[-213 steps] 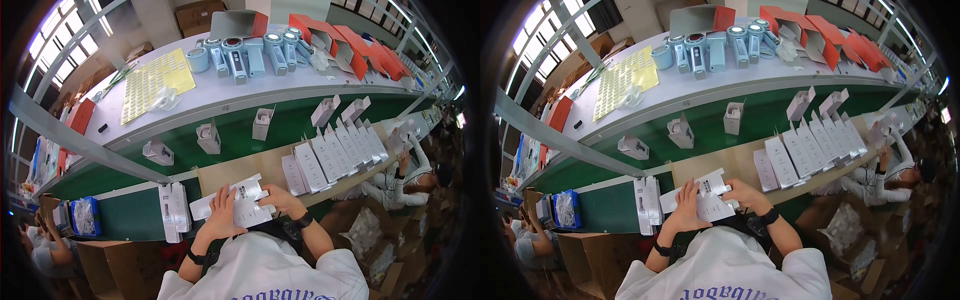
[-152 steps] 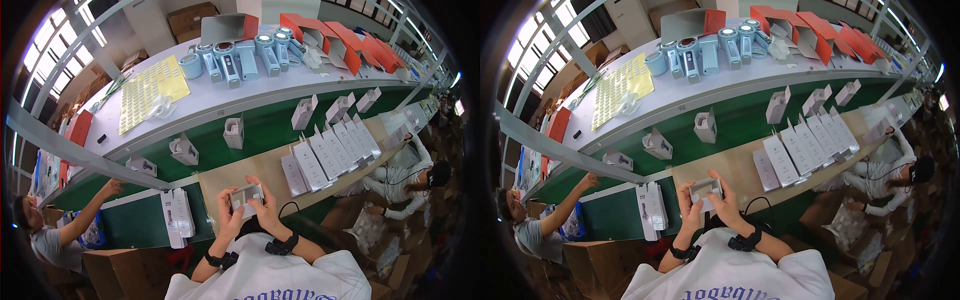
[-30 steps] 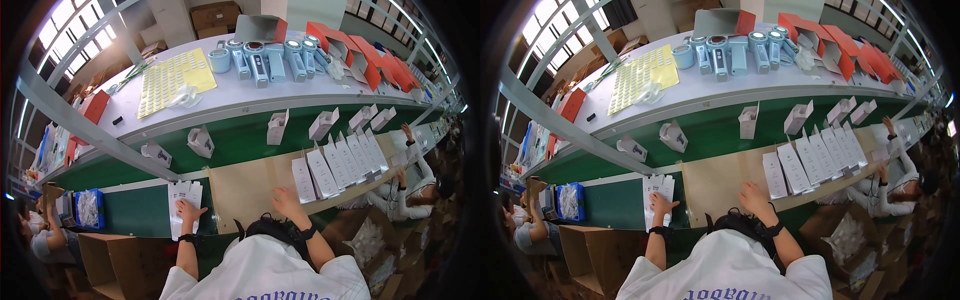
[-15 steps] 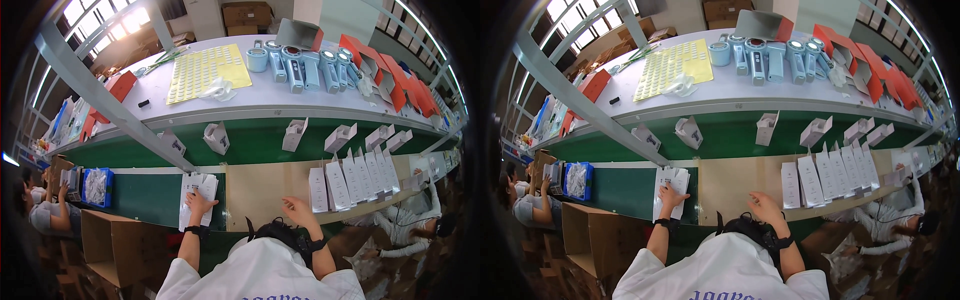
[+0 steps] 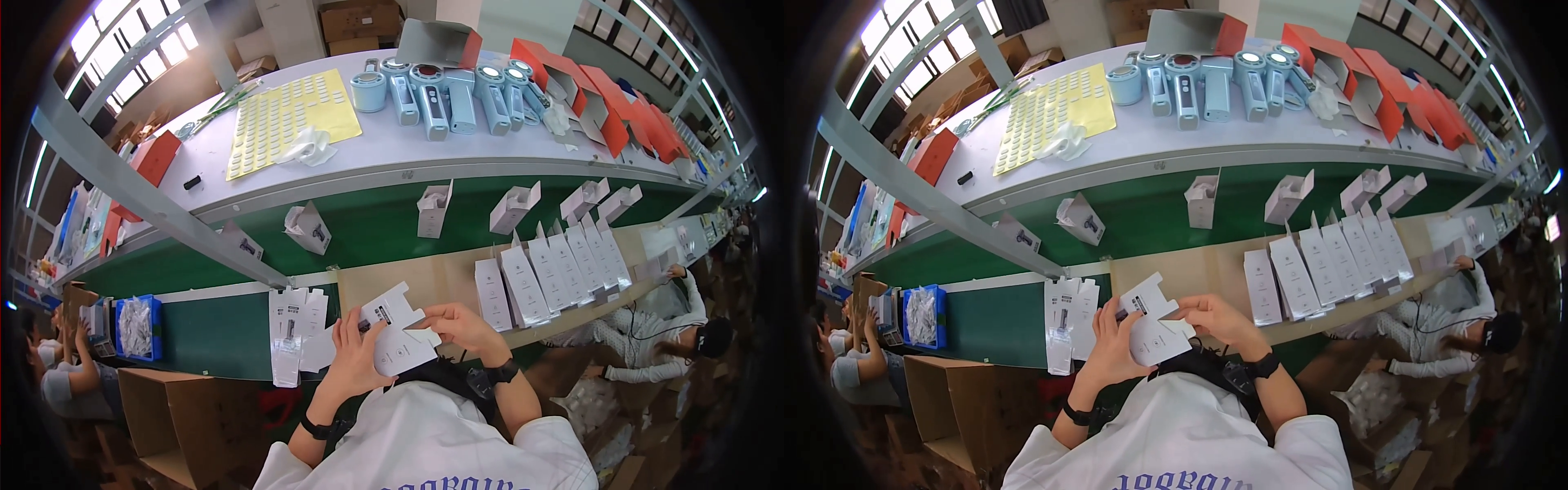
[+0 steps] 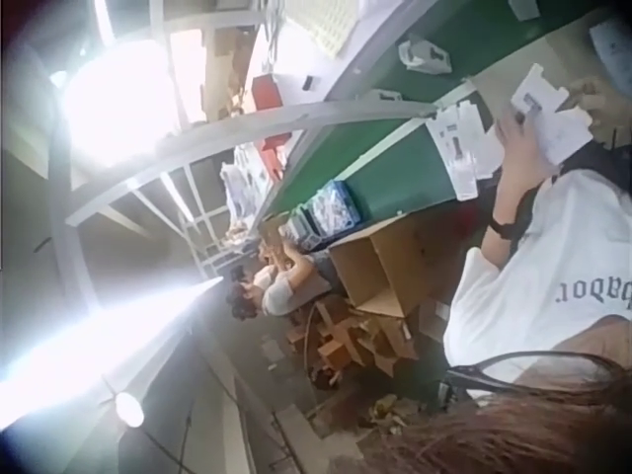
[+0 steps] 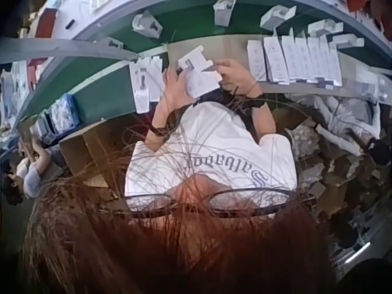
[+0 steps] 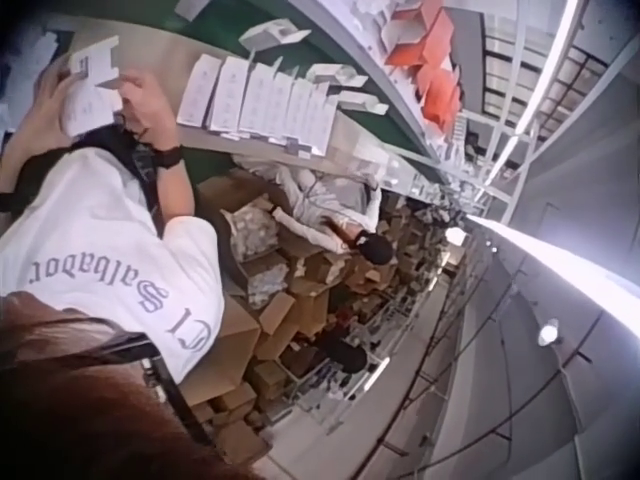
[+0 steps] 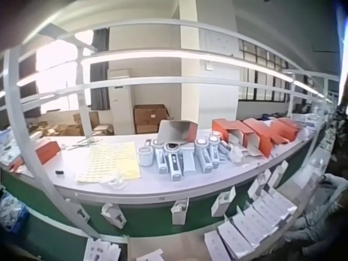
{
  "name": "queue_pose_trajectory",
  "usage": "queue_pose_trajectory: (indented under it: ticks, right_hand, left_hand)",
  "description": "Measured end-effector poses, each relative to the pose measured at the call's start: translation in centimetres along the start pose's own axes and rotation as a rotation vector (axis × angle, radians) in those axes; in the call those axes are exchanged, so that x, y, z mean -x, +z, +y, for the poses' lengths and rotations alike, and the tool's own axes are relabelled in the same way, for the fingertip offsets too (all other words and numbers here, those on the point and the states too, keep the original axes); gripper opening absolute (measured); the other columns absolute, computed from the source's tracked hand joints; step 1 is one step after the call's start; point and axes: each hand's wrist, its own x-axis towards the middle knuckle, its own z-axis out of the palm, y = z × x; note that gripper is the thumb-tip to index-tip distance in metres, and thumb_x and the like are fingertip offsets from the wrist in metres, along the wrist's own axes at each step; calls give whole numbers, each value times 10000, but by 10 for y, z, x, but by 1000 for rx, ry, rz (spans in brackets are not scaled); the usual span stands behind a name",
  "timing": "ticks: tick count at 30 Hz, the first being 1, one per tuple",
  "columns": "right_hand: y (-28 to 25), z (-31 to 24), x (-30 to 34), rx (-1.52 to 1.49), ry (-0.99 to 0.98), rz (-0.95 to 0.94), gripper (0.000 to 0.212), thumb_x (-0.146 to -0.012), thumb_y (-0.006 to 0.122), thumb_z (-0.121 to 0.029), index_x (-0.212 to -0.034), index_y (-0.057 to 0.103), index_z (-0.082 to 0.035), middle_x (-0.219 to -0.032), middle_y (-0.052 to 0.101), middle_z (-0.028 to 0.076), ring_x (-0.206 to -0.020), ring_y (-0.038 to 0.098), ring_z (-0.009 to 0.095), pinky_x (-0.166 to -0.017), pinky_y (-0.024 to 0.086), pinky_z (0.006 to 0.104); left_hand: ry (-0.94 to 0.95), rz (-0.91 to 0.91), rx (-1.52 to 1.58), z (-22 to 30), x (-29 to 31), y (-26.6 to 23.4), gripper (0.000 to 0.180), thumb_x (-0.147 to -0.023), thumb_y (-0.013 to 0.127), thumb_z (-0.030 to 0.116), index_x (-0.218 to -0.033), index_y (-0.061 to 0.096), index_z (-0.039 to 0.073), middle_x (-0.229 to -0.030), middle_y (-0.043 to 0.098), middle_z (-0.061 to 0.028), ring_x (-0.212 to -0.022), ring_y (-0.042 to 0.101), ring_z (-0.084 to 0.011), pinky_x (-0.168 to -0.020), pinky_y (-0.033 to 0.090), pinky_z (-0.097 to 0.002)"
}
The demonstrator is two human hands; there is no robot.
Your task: The person folds a white box by hand, places it on the table, and then picks up another flat white box from a stack to repeat the process.
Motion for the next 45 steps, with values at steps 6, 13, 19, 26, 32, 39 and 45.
queue_pose_trajectory:
  ticks: [6,13,19,26,32,39,45]
  right_hand:
    - [-5,5,2,230,-76,-76,398,-804,545,6,-1199,559,52,-1050,665,118,-900,626,130,-816,490,260]
    - [-7,6,3,375,-40,-1,409,-762,639,-22,-1163,590,41,-1007,677,97,-873,627,121,-824,485,251]
    - [-10,-12,5,307,113,210,468,-794,700,-170,-1199,556,14,-1036,637,89,-925,616,170,-870,479,313]
    - [30,28,3,-353,-418,-18,707,-877,617,-272,-1437,234,-74,-1322,442,106,-1226,442,230,-1041,355,413]
    - [50,41,-8,-112,-635,249,752,-883,529,-176,-1465,62,-81,-1403,282,108,-1329,291,230,-1094,260,392]
    - [37,39,1,-244,-711,246,801,-832,541,-187,-1474,73,-80,-1407,273,135,-1324,284,222,-1092,247,379]
    - [30,37,2,130,-785,290,802,-809,567,-235,-1471,143,-74,-1395,292,143,-1296,321,224,-1079,249,351]
  left_hand:
    - [88,-25,-23,8,-7,-3,1053,-415,893,312,-1311,379,108,-1392,199,-298,-1297,219,-488,-1081,136,-585]
    - [150,-31,-24,22,-11,-4,1044,-391,896,319,-1292,406,117,-1392,229,-273,-1290,241,-469,-1076,152,-580]
    - [169,63,-26,10,-14,10,971,-465,879,271,-1288,411,59,-1353,289,-255,-1261,289,-435,-1044,196,-575]
    - [-116,504,-43,20,-26,41,842,-574,834,126,-1277,402,-39,-1291,328,-262,-1195,353,-397,-980,262,-528]
    - [-72,576,-83,51,-38,48,851,-630,789,88,-1296,280,-60,-1278,306,-275,-1130,379,-416,-923,321,-479]
    - [203,326,316,37,-47,15,637,-787,664,143,-1227,239,-34,-1264,331,-263,-1128,397,-406,-975,320,-475]
    - [-196,97,904,39,-46,20,472,-876,517,188,-1200,244,-19,-1270,368,-205,-1184,399,-289,-1046,283,-415]
